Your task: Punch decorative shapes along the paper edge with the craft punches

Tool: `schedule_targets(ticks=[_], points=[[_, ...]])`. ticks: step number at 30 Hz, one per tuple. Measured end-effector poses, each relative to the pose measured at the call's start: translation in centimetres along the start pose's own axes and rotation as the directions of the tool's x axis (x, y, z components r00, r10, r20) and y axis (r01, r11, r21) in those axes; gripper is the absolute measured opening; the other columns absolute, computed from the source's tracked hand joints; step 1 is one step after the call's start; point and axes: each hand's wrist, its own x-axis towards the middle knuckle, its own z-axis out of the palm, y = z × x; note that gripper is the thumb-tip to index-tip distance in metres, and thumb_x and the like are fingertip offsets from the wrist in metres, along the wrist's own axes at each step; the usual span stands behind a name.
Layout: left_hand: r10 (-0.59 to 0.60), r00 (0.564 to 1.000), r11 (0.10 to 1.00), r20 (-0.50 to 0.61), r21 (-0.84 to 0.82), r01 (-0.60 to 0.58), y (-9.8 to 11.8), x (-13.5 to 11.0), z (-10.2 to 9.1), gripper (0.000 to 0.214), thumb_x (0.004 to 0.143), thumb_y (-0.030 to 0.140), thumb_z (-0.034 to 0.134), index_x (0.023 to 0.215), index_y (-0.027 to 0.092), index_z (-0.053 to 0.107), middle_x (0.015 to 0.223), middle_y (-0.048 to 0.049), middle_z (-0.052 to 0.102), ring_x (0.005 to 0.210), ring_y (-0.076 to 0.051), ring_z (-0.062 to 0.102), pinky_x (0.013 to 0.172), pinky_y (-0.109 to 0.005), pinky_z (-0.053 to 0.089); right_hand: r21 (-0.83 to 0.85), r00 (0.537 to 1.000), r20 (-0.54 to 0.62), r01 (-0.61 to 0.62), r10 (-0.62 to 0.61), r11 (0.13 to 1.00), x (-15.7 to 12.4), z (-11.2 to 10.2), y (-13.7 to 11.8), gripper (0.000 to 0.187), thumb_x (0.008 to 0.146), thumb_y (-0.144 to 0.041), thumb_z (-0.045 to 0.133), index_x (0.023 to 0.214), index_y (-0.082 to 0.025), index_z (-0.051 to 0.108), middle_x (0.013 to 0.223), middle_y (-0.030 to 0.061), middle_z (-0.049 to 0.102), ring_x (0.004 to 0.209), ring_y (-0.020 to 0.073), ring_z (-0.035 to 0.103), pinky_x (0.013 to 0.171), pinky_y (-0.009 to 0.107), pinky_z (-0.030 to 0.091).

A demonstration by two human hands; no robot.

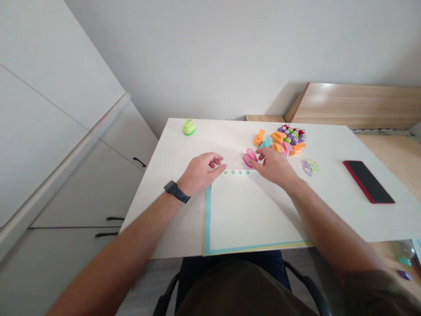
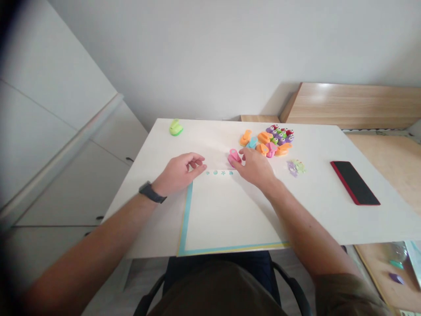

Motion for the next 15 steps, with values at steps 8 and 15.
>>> schedule_targets(ticks=[8, 15], points=[[-0.008, 0.997, 0.999, 0.081, 0.049, 0.004, -2.3, -0.6, 0.4, 0.029, 0.097, 0.048, 0.066, 0.105, 0.021, 0.072, 0.095, -0.0029, 0.075, 0.083, -0.017, 0.066, 0.079, -0.033, 0.051, 0.079, 0.99, -0.14, 0.003, 0.009, 0.997, 0.5, 2.4, 1.3, 0.037, 0.096, -0.057, 0.063, 0.097, -0.02, 0.071, 0.092, 0.0078, 0.071, 0.072, 0.0191, 0.062, 0.067, 0.034, 0.047], [0.007, 0.991, 0.994, 0.133, 0.103, -0.021, -2.2, -0.6, 0.1, 0.023, 0.099, 0.044, 0.064, 0.1, 0.022, 0.072, 0.095, -0.0028, 0.074, 0.086, -0.019, 0.066, 0.08, -0.033, 0.049, -0.041, 0.969, -0.238, -0.076, 0.064, 0.996, 0.8, 2.5, 2.0, 0.038, 0.099, -0.056, 0.059, 0.101, -0.02, 0.071, 0.096, 0.0082, 0.07, 0.075, 0.0203, 0.063, 0.068, 0.034, 0.046]])
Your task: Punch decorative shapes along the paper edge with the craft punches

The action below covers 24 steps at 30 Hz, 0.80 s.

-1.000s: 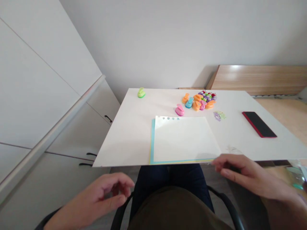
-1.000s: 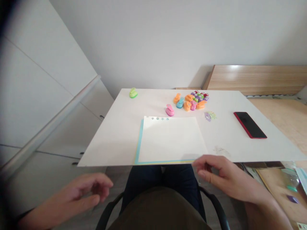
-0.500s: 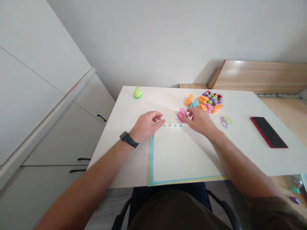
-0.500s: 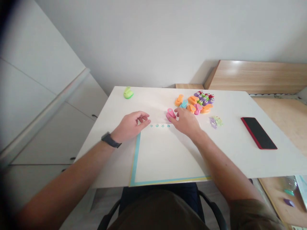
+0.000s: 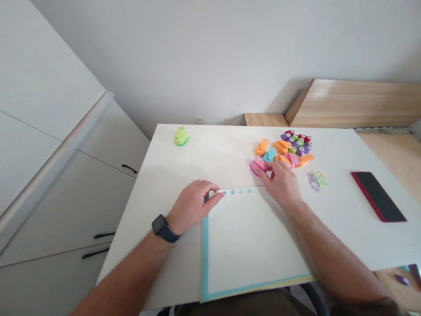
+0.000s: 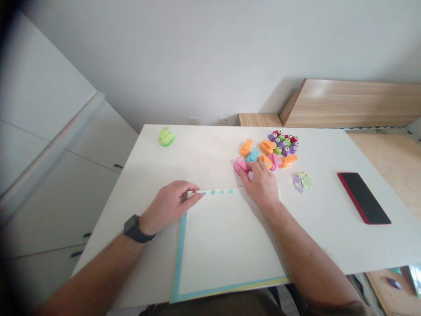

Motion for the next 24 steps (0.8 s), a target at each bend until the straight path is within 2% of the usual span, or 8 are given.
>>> schedule_targets(ticks=[5, 11, 14, 18, 24], points=[[-0.007, 1.0, 1.0, 0.019, 0.013, 0.007, 0.1, -0.1, 0.0, 0.023, 0.1, 0.043, 0.063, 0.096, 0.022, 0.072, 0.093, -0.0024, 0.074, 0.085, -0.02, 0.065, 0.079, -0.034, 0.047, -0.1, 0.997, -0.054, -0.051, 0.046, 0.994, 0.0, 0.2, -0.2, 0.039, 0.1, -0.056, 0.058, 0.103, -0.02, 0.072, 0.096, 0.0085, 0.071, 0.079, 0.022, 0.065, 0.068, 0.034, 0.044], [0.007, 1.0, 1.0, -0.013, 0.003, -0.007, -0.1, -0.4, 0.5, 0.02, 0.1, 0.038, 0.061, 0.094, 0.022, 0.071, 0.089, -0.0017, 0.072, 0.082, -0.018, 0.064, 0.078, -0.033, 0.046, -0.059, 0.995, -0.062, -0.087, 0.083, 0.994, -0.2, 0.3, -0.1, 0.046, 0.098, -0.062, 0.055, 0.102, -0.019, 0.072, 0.093, 0.0094, 0.072, 0.079, 0.0226, 0.064, 0.072, 0.035, 0.045], [0.026, 0.999, 1.0, -0.032, 0.015, -0.026, -0.1, -0.5, 0.6, 0.023, 0.1, 0.038, 0.06, 0.091, 0.021, 0.071, 0.084, -0.0017, 0.071, 0.077, -0.017, 0.062, 0.074, -0.032, 0.044, -0.042, 0.989, -0.122, -0.091, 0.085, 0.995, -0.6, 0.0, -0.1, 0.042, 0.099, -0.057, 0.055, 0.107, -0.019, 0.069, 0.092, 0.0091, 0.071, 0.085, 0.0244, 0.064, 0.077, 0.037, 0.046], [0.049, 0.997, 0.999, -0.06, 0.014, -0.049, -0.1, -0.7, 0.7, 0.024, 0.1, 0.039, 0.06, 0.089, 0.02, 0.071, 0.079, -0.0013, 0.068, 0.073, -0.016, 0.06, 0.07, -0.03, 0.042, -0.012, 0.981, -0.189, -0.041, 0.038, 0.999, -1.0, -0.6, -0.3, 0.033, 0.099, -0.047, 0.055, 0.111, -0.019, 0.067, 0.09, 0.0083, 0.069, 0.089, 0.0259, 0.063, 0.078, 0.038, 0.047], [0.035, 0.997, 0.999, -0.069, -0.005, -0.035, -0.4, -0.7, 1.0, 0.026, 0.097, 0.042, 0.062, 0.089, 0.02, 0.074, 0.076, -0.0003, 0.069, 0.068, -0.015, 0.058, 0.065, -0.028, 0.039, 0.005, 0.981, -0.189, 0.049, -0.047, 0.999, -1.5, -1.4, -0.7, 0.027, 0.098, -0.041, 0.054, 0.109, -0.02, 0.066, 0.09, 0.0089, 0.069, 0.088, 0.0262, 0.063, 0.078, 0.038, 0.047]])
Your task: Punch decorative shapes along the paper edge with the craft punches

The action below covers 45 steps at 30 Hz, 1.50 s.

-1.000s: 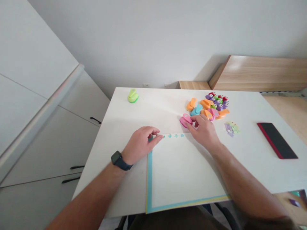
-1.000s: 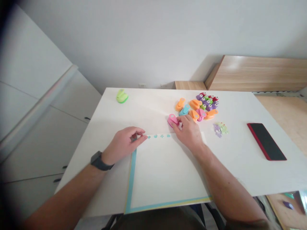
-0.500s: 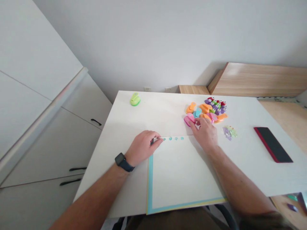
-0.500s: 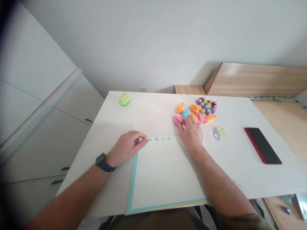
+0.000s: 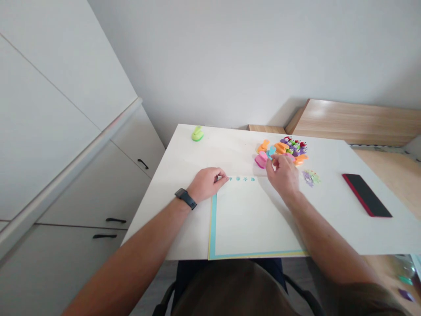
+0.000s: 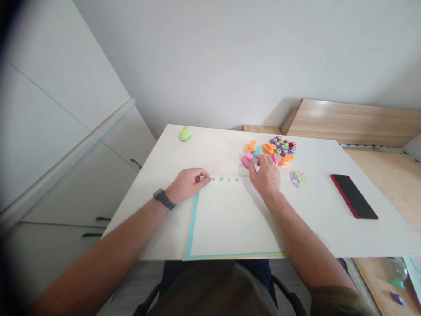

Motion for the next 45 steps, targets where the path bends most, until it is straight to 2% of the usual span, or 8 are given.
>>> schedule_targets(ticks=[7, 12, 18, 24, 28, 31, 35, 45], points=[[-0.007, 1.0, 1.0, -0.027, -0.009, 0.007, 0.0, -0.2, 0.1, 0.028, 0.096, 0.043, 0.061, 0.089, 0.02, 0.075, 0.073, 0.0001, 0.067, 0.064, -0.014, 0.055, 0.061, -0.028, 0.037, -0.02, 0.994, 0.021, 0.105, -0.104, 0.994, -0.1, -2.2, -2.0, 0.03, 0.099, -0.042, 0.054, 0.111, -0.018, 0.068, 0.098, 0.0116, 0.07, 0.09, 0.0266, 0.064, 0.08, 0.038, 0.048], [-0.016, 1.0, 0.999, -0.025, -0.029, 0.016, 0.1, -0.3, -0.3, 0.029, 0.095, 0.043, 0.061, 0.089, 0.019, 0.076, 0.069, 0.0001, 0.065, 0.064, -0.015, 0.055, 0.061, -0.027, 0.037, 0.021, 0.978, 0.069, 0.198, -0.199, 0.98, 2.4, -2.5, -5.3, 0.03, 0.096, -0.038, 0.058, 0.115, -0.018, 0.068, 0.105, 0.012, 0.071, 0.093, 0.026, 0.065, 0.083, 0.038, 0.047], [-0.006, 1.0, 1.0, -0.017, -0.016, 0.006, 0.1, -0.2, -0.5, 0.029, 0.094, 0.043, 0.06, 0.088, 0.02, 0.075, 0.073, -0.0011, 0.068, 0.066, -0.016, 0.057, 0.062, -0.028, 0.038, 0.131, 0.932, 0.288, 0.19, -0.22, 0.973, 8.0, 2.5, -11.7, 0.037, 0.094, -0.042, 0.061, 0.12, -0.015, 0.065, 0.103, 0.0106, 0.074, 0.091, 0.024, 0.066, 0.084, 0.035, 0.047], [-0.031, 0.999, 1.0, 0.008, 0.0, 0.031, 0.1, -0.1, -0.7, 0.027, 0.095, 0.043, 0.06, 0.087, 0.021, 0.074, 0.076, -0.0021, 0.071, 0.069, -0.018, 0.061, 0.063, -0.029, 0.039, 0.216, 0.856, 0.516, -0.095, -0.032, 0.972, 12.4, 10.3, -18.1, 0.05, 0.095, -0.055, 0.063, 0.124, -0.014, 0.064, 0.096, 0.0118, 0.077, 0.083, 0.0212, 0.068, 0.076, 0.031, 0.048], [-0.029, 1.0, 0.999, 0.011, 0.015, 0.029, 0.0, 0.0, -0.6, 0.026, 0.095, 0.042, 0.061, 0.089, 0.021, 0.075, 0.081, -0.0033, 0.074, 0.071, -0.018, 0.063, 0.063, -0.03, 0.04, 0.184, 0.81, 0.583, -0.209, 0.065, 0.96, 14.3, 14.2, -20.9, 0.053, 0.097, -0.064, 0.058, 0.1, -0.012, 0.069, 0.074, 0.0115, 0.073, 0.069, 0.0198, 0.066, 0.065, 0.03, 0.045], [-0.027, 1.0, 0.999, 0.012, 0.025, 0.027, -0.1, 0.0, -0.4, 0.026, 0.095, 0.042, 0.06, 0.091, 0.022, 0.076, 0.084, -0.0042, 0.076, 0.074, -0.019, 0.065, 0.065, -0.03, 0.04, 0.164, 0.815, 0.575, -0.207, 0.077, 0.965, 15.2, 16.2, -22.0, 0.051, 0.095, -0.062, 0.061, 0.09, -0.012, 0.069, 0.078, 0.0151, 0.073, 0.077, 0.0229, 0.068, 0.066, 0.03, 0.045], [-0.027, 1.0, 0.999, 0.013, 0.036, 0.027, -0.4, 0.0, -0.2, 0.025, 0.095, 0.041, 0.059, 0.09, 0.022, 0.075, 0.084, -0.0047, 0.076, 0.074, -0.019, 0.065, 0.065, -0.031, 0.04, 0.15, 0.824, 0.556, -0.224, 0.105, 0.963, 15.4, 17.7, -22.5, 0.037, 0.091, -0.051, 0.071, 0.091, -0.014, 0.069, 0.09, 0.0167, 0.075, 0.093, 0.027, 0.069, 0.07, 0.031, 0.047], [-0.019, 1.0, 1.0, -0.007, 0.018, 0.019, -0.5, 0.0, -0.2, 0.025, 0.094, 0.041, 0.06, 0.087, 0.022, 0.074, 0.079, -0.0028, 0.073, 0.07, -0.019, 0.063, 0.062, -0.031, 0.038, 0.329, 0.815, 0.572, -0.336, 0.097, 0.882, 13.9, 16.4, -20.9, 0.019, 0.087, -0.032, 0.072, 0.086, -0.014, 0.066, 0.071, 0.0069, 0.068, 0.071, 0.0172, 0.063, 0.061, 0.026, 0.047]])
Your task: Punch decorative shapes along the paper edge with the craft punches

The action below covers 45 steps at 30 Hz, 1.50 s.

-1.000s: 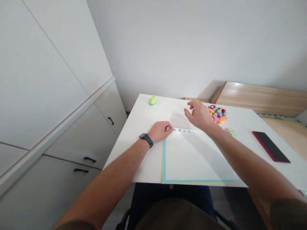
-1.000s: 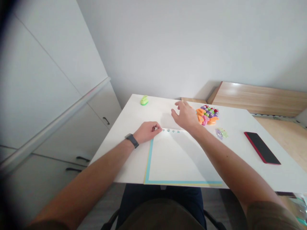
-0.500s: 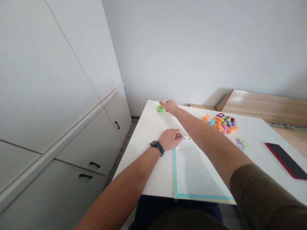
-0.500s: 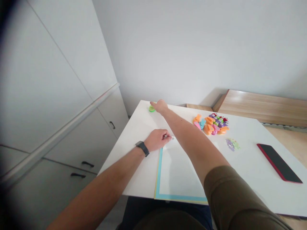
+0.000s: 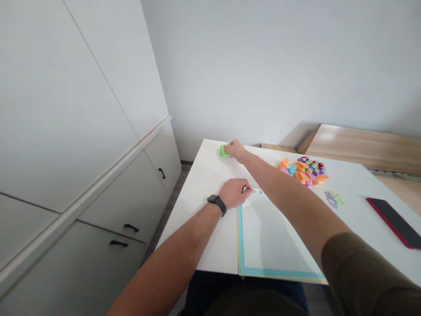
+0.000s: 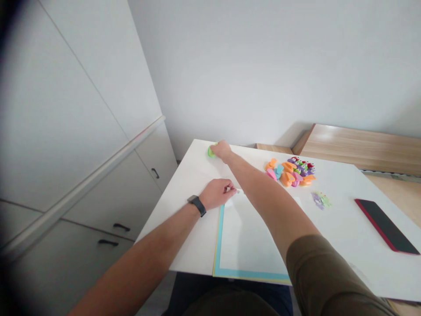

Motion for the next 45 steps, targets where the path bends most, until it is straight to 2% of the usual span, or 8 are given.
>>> schedule_targets(ticks=[6, 10, 18, 22, 25, 29, 35, 45], points=[[0.011, 1.0, 1.0, -0.015, -0.016, -0.012, 0.0, 0.0, -0.1, 0.025, 0.094, 0.042, 0.061, 0.088, 0.022, 0.075, 0.076, -0.0017, 0.071, 0.068, -0.018, 0.061, 0.064, -0.03, 0.04, 0.25, 0.989, 0.026, 0.134, -0.145, 0.959, -4.8, -4.8, 3.3, 0.025, 0.093, -0.042, 0.066, 0.095, -0.019, 0.058, 0.091, 0.0063, 0.072, 0.079, 0.0144, 0.065, 0.065, 0.024, 0.053], [0.026, 0.999, 0.999, -0.029, -0.045, -0.028, 0.2, 0.0, -0.3, 0.027, 0.095, 0.042, 0.061, 0.087, 0.02, 0.075, 0.072, -0.001, 0.069, 0.065, -0.016, 0.058, 0.062, -0.028, 0.04, 0.609, 0.964, 0.079, 0.154, -0.254, 0.778, -9.8, -9.7, 6.5, 0.04, 0.082, -0.052, 0.076, 0.094, -0.023, 0.053, 0.09, 0.0022, 0.069, 0.081, 0.016, 0.065, 0.068, 0.028, 0.053], [0.009, 1.0, 0.996, -0.013, -0.088, -0.01, 0.5, 0.0, -0.6, 0.029, 0.095, 0.044, 0.061, 0.087, 0.02, 0.074, 0.064, 0.003, 0.061, 0.058, -0.013, 0.051, 0.059, -0.027, 0.035, 0.733, 0.972, 0.096, 0.075, -0.212, 0.676, -16.1, -16.2, 13.1, 0.044, 0.078, -0.045, 0.084, 0.105, -0.028, 0.054, 0.091, 0.0008, 0.068, 0.082, 0.0194, 0.066, 0.073, 0.035, 0.056], [0.001, 1.0, 0.995, -0.012, -0.098, -0.002, 0.8, -0.1, -0.9, 0.028, 0.095, 0.044, 0.062, 0.088, 0.02, 0.074, 0.068, 0.0027, 0.065, 0.06, -0.012, 0.052, 0.06, -0.027, 0.036, 0.729, 0.976, 0.15, -0.001, -0.159, 0.684, -17.0, -16.8, 15.0, 0.055, 0.077, -0.038, 0.087, 0.124, -0.026, 0.06, 0.099, 0.0036, 0.069, 0.086, 0.0188, 0.066, 0.077, 0.034, 0.057], [0.001, 1.0, 0.995, -0.023, -0.099, -0.003, 1.1, -0.1, -1.2, 0.027, 0.095, 0.043, 0.063, 0.09, 0.02, 0.075, 0.071, 0.0027, 0.067, 0.06, -0.012, 0.051, 0.06, -0.026, 0.036, 0.688, 0.979, 0.161, -0.021, -0.124, 0.726, -17.1, -16.5, 15.5, 0.048, 0.08, -0.039, 0.084, 0.121, -0.022, 0.065, 0.101, 0.0054, 0.07, 0.088, 0.0191, 0.066, 0.08, 0.035, 0.058], [-0.008, 0.999, 0.995, -0.05, -0.101, 0.002, 1.3, -0.1, -1.5, 0.024, 0.095, 0.042, 0.064, 0.091, 0.021, 0.076, 0.072, 0.0033, 0.067, 0.06, -0.011, 0.05, 0.06, -0.026, 0.036, 0.603, 0.99, 0.085, 0.04, -0.113, 0.796, -16.7, -16.1, 15.8, 0.037, 0.085, -0.041, 0.077, 0.115, -0.022, 0.067, 0.098, 0.0049, 0.07, 0.085, 0.0193, 0.067, 0.077, 0.034, 0.058], [-0.014, 0.999, 0.993, -0.049, -0.121, 0.008, 1.6, -0.2, -1.6, 0.024, 0.095, 0.042, 0.064, 0.093, 0.02, 0.076, 0.072, 0.0035, 0.067, 0.059, -0.011, 0.049, 0.059, -0.026, 0.036, 0.24, 0.985, -0.119, 0.149, -0.124, 0.959, -17.3, -16.8, 16.5, 0.034, 0.09, -0.042, 0.068, 0.117, -0.021, 0.068, 0.1, 0.0045, 0.071, 0.082, 0.0182, 0.064, 0.072, 0.032, 0.053], [-0.017, 0.998, 0.993, -0.067, -0.119, 0.009, 1.9, -0.4, -1.6, 0.026, 0.095, 0.043, 0.064, 0.095, 0.02, 0.076, 0.076, 0.0017, 0.07, 0.06, -0.012, 0.051, 0.058, -0.026, 0.037, 0.055, 0.976, -0.114, 0.193, -0.186, 0.98, -18.1, -16.5, 16.7, 0.035, 0.091, -0.041, 0.062, 0.118, -0.02, 0.07, 0.103, 0.0046, 0.074, 0.081, 0.0184, 0.063, 0.074, 0.032, 0.049]])
